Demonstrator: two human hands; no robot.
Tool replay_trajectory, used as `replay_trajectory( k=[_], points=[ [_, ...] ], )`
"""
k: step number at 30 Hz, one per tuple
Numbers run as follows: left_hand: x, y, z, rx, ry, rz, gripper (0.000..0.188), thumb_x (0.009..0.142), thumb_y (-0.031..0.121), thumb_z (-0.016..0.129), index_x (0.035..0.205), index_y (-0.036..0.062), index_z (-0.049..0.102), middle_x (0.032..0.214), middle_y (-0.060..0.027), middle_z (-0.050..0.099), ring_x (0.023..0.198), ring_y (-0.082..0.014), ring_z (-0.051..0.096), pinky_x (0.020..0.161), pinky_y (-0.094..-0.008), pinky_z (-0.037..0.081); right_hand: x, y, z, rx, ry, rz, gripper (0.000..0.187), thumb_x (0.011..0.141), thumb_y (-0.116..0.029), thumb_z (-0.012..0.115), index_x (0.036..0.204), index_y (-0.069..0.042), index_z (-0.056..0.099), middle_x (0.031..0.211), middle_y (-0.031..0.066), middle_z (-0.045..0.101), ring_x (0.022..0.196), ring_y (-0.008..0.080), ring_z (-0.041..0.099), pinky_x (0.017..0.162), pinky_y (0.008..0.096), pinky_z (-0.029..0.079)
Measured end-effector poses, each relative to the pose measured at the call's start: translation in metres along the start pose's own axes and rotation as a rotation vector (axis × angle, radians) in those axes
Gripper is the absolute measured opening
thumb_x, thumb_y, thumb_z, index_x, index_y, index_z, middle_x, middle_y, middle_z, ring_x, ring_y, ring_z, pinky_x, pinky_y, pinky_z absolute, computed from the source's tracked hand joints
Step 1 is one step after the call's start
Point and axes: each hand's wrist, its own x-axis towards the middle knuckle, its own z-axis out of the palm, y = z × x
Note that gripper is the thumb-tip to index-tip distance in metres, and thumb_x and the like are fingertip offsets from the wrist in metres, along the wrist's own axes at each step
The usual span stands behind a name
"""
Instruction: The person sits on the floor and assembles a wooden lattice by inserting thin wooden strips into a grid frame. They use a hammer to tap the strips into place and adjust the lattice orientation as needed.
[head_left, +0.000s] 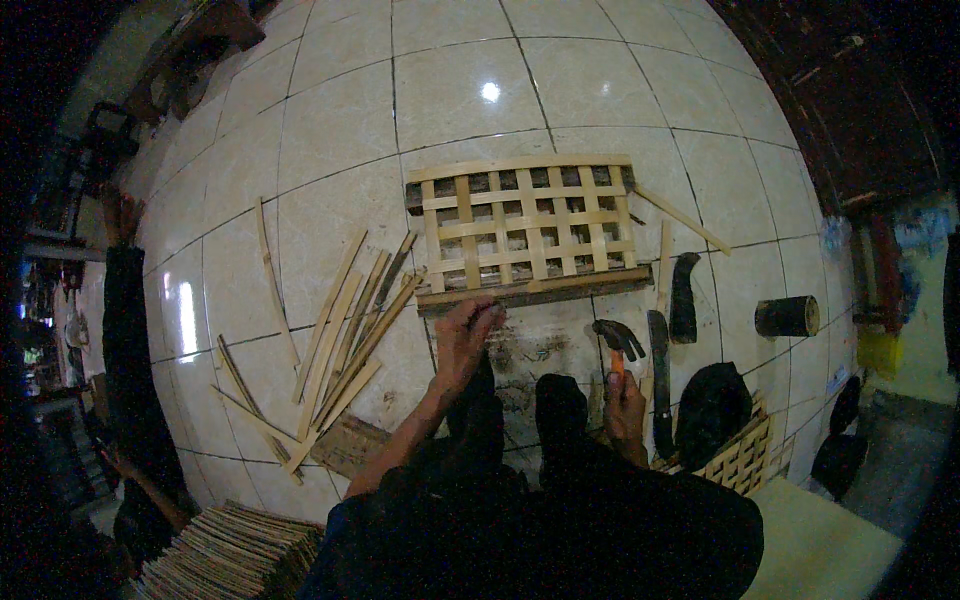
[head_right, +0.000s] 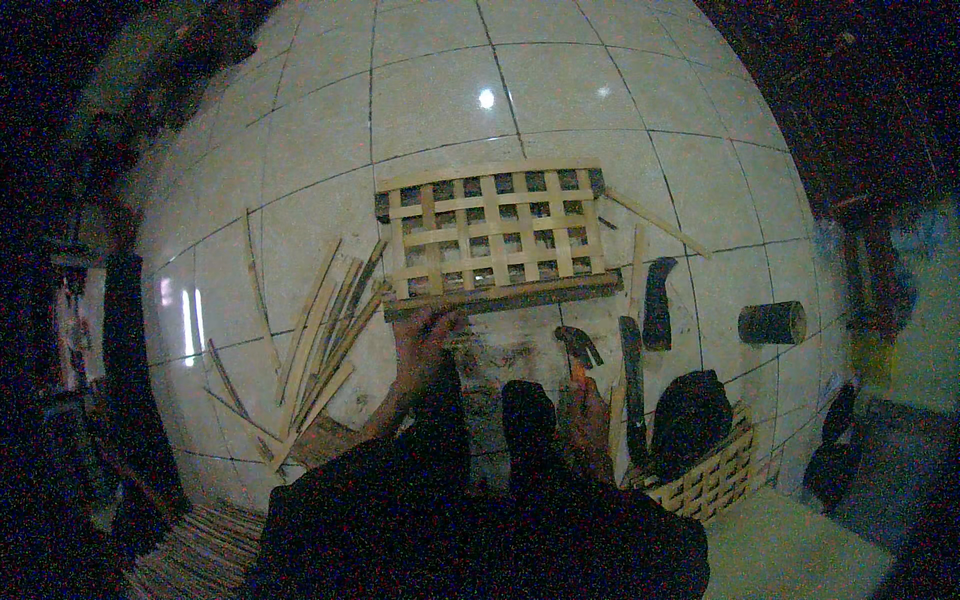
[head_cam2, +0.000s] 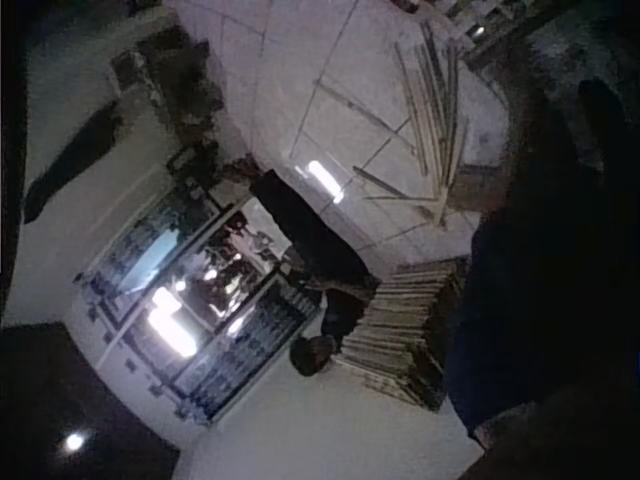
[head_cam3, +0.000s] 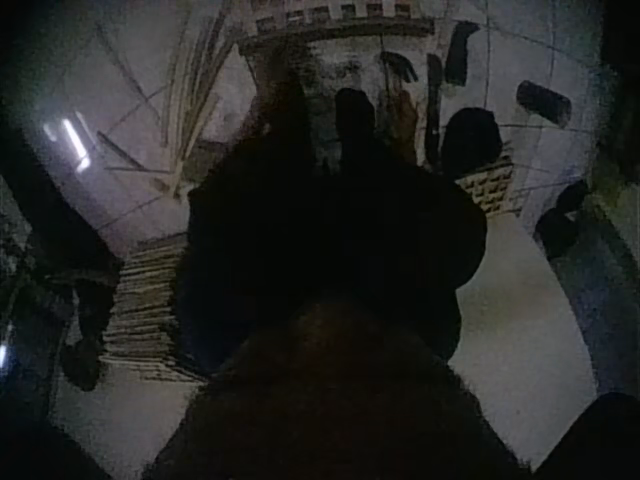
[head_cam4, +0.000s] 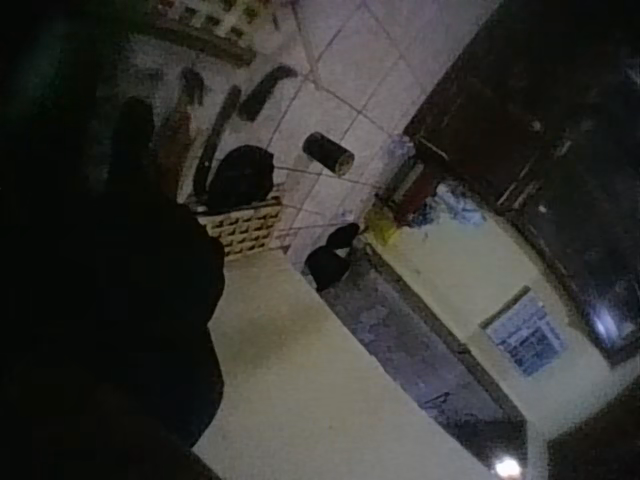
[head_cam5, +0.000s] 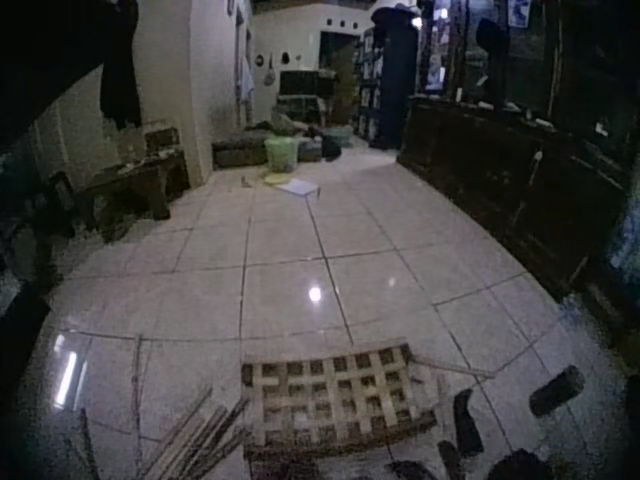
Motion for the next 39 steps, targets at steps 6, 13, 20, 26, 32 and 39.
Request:
replay_trajectory(
  k=[6,13,20,26,32,39],
  points=[
    [0.031,-0.018,0.005,0.193,0.096,0.318,0.015,0.083,0.007,0.067,0.096,0.0002,0.066,0.094,-0.0160,0.065,0.087,-0.0318,0.062,0.077,-0.0365,0.049,-0.007,-0.027,-0.003,0.065,-0.085,0.062,0.041,0.102,-0.040,0.040,0.094,-0.001,0.052,0.065,0.0041,0.045,0.061,0.0137,0.041,0.055,0.0324,0.036],
    [0.033,-0.029,0.013,0.341,0.144,0.410,0.018,0.081,0.012,0.070,0.095,0.0007,0.068,0.097,-0.0174,0.065,0.091,-0.0335,0.061,0.080,-0.0403,0.048,-0.003,0.027,0.012,-0.077,0.029,-0.149,0.038,0.101,-0.038,0.042,0.099,-0.002,0.052,0.069,0.0090,0.050,0.063,0.0205,0.047,0.057,0.0364,0.038],
    [0.039,-0.031,0.018,0.320,0.123,0.373,0.015,0.079,0.008,0.071,0.093,0.0033,0.070,0.093,-0.0152,0.066,0.090,-0.0328,0.061,0.079,-0.0403,0.049,-0.007,-0.009,0.002,0.059,-0.033,0.009,0.045,0.100,-0.046,0.040,0.096,-0.003,0.051,0.068,0.0059,0.046,0.063,0.0147,0.042,0.057,0.0324,0.036],
    [0.040,-0.042,0.023,0.391,0.167,0.441,0.018,0.076,0.005,0.073,0.093,0.0043,0.069,0.090,-0.0132,0.066,0.088,-0.0304,0.062,0.076,-0.0378,0.050,-0.004,-0.016,-0.003,-0.019,-0.122,0.044,0.037,0.100,-0.040,0.042,0.105,-0.004,0.052,0.076,0.0149,0.057,0.067,0.0283,0.055,0.060,0.0405,0.044],
    [0.047,-0.049,0.026,0.384,0.153,0.571,0.020,0.072,0.005,0.076,0.090,0.0040,0.069,0.093,-0.0117,0.066,0.087,-0.0299,0.062,0.074,-0.0378,0.051,0.014,-0.027,0.007,-0.056,-0.164,-0.119,0.028,0.099,-0.031,0.047,0.108,-0.005,0.053,0.085,0.0223,0.065,0.076,0.0377,0.066,0.063,0.0434,0.050],
    [0.044,-0.049,0.028,0.351,0.165,0.581,0.017,0.071,0.004,0.076,0.086,0.0039,0.068,0.091,-0.0118,0.064,0.086,-0.0304,0.061,0.075,-0.0385,0.049,0.037,-0.059,0.031,-0.238,-0.362,-0.221,0.028,0.099,-0.025,0.046,0.118,-0.006,0.047,0.082,0.0234,0.065,0.074,0.0414,0.065,0.061,0.0490,0.049]
  ],
)
